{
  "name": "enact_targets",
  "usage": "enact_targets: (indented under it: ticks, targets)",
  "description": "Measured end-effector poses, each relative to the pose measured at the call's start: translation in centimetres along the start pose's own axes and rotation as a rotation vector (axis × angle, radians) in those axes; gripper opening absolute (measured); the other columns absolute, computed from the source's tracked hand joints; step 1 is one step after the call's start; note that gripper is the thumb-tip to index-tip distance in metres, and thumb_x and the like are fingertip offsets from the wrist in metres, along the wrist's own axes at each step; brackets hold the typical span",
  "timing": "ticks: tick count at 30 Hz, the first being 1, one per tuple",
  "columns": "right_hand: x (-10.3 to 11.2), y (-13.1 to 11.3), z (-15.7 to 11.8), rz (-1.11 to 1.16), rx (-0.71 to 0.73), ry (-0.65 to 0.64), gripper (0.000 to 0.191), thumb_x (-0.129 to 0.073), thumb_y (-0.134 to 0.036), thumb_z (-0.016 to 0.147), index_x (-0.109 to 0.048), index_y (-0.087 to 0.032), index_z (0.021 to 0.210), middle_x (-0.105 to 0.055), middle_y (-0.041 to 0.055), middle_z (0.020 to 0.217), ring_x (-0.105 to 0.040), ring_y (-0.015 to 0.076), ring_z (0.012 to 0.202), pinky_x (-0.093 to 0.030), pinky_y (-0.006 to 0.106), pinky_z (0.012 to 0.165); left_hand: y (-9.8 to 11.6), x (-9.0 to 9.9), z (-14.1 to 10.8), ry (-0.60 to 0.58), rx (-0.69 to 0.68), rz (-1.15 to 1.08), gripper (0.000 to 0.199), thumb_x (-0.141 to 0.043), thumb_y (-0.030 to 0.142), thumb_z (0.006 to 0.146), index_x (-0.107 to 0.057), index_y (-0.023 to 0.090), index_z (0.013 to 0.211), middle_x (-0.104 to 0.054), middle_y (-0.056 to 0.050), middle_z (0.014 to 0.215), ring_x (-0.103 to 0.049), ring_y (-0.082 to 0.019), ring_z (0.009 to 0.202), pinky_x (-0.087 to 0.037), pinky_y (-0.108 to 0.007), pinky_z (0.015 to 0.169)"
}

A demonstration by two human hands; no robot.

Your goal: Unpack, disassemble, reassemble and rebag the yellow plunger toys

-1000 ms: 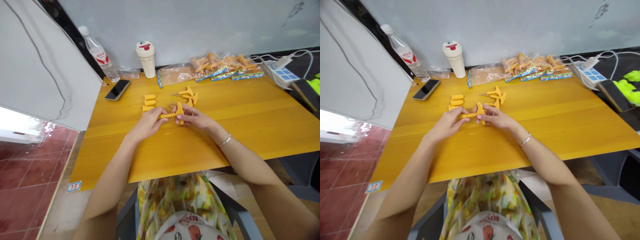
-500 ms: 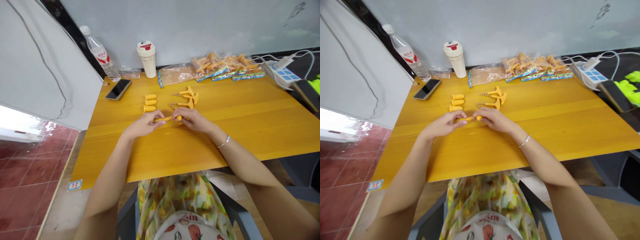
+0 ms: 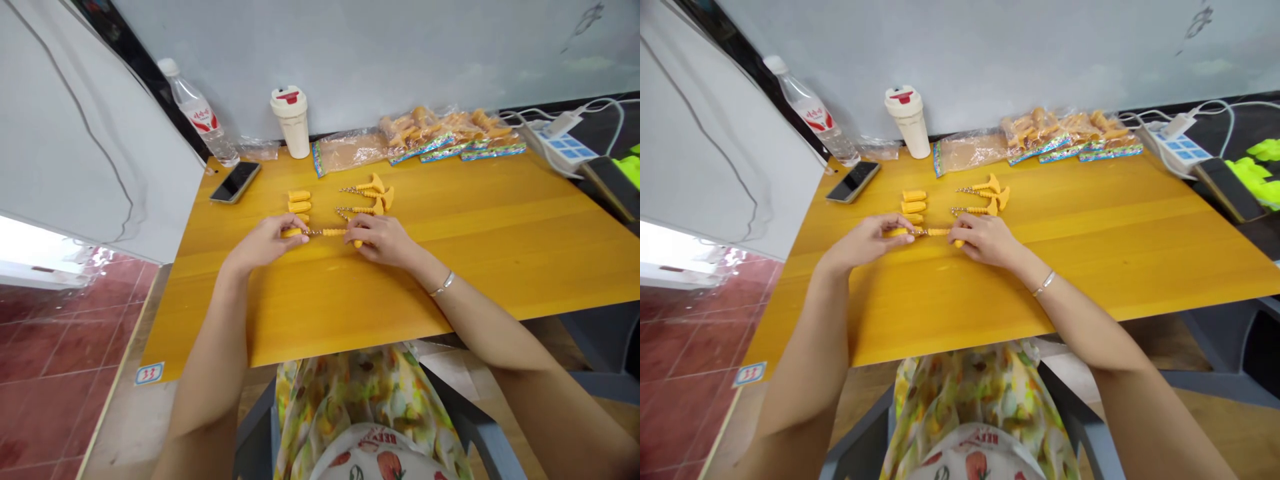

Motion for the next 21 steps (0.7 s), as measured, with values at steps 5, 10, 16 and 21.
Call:
enact_targets:
  ticks: [5, 10, 16, 21]
  targets:
    - [0.4, -1.8, 0.0, -0.17, -0.12, -0.101, 0.039, -0.044, -0.031, 0.1, -0.068, -0.028, 0.129, -0.073, 0.0102, 0.11, -0.062, 0.02, 0.078, -0.033, 0.03, 0.067, 0.3, 1.8, -0.7, 0.326, 0.049, 0.199, 0.027, -0.063, 0.043, 0.088, -0.068, 0.021, 0.103, -0.073, -0.004, 0.097, -0.061, -0.019, 0.082, -0.048, -0.034, 0.081]
    - [-1.0, -3.5, 0.0, -0.226, -0.223, -0.275, 0.045, -0.03, -0.025, 0.105, -0.063, -0.023, 0.135, -0.071, 0.0164, 0.114, -0.064, 0.0211, 0.079, -0.033, 0.03, 0.066, 0.6, 0.1, -0.4, 0.138, -0.031, 0.184, 0.023, -0.06, 0.039, 0.091, -0.065, 0.023, 0.107, -0.072, -0.006, 0.108, -0.065, -0.023, 0.099, -0.05, -0.039, 0.094]
    - [-1.9, -4.0, -0.2, -0.189, -0.227, -0.338, 0.049, -0.038, -0.052, 0.106, -0.062, -0.021, 0.135, -0.069, 0.0182, 0.12, -0.068, 0.026, 0.084, -0.033, 0.03, 0.063, 0.3, -3.1, 0.2, -0.116, -0.08, 0.273, 0.025, -0.059, 0.028, 0.088, -0.069, 0.022, 0.109, -0.063, -0.008, 0.113, -0.062, -0.026, 0.111, -0.047, -0.044, 0.106]
    - [-1.4, -3.0, -0.5, -0.222, -0.258, -0.295, 0.069, -0.045, -0.072, 0.096, -0.056, -0.024, 0.145, -0.07, 0.0174, 0.119, -0.069, 0.0255, 0.083, -0.031, 0.028, 0.062, -0.3, -3.9, 0.4, -0.149, -0.063, 0.335, 0.025, -0.06, 0.021, 0.083, -0.07, 0.021, 0.107, -0.065, -0.008, 0.112, -0.062, -0.028, 0.112, -0.048, -0.044, 0.105]
Point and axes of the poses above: each hand's wrist, its own z-axis towards the middle knuckle, its own x-axis out of the back of the hand, y = z × x, the point moved 4 cm from there along z, towards the middle knuckle
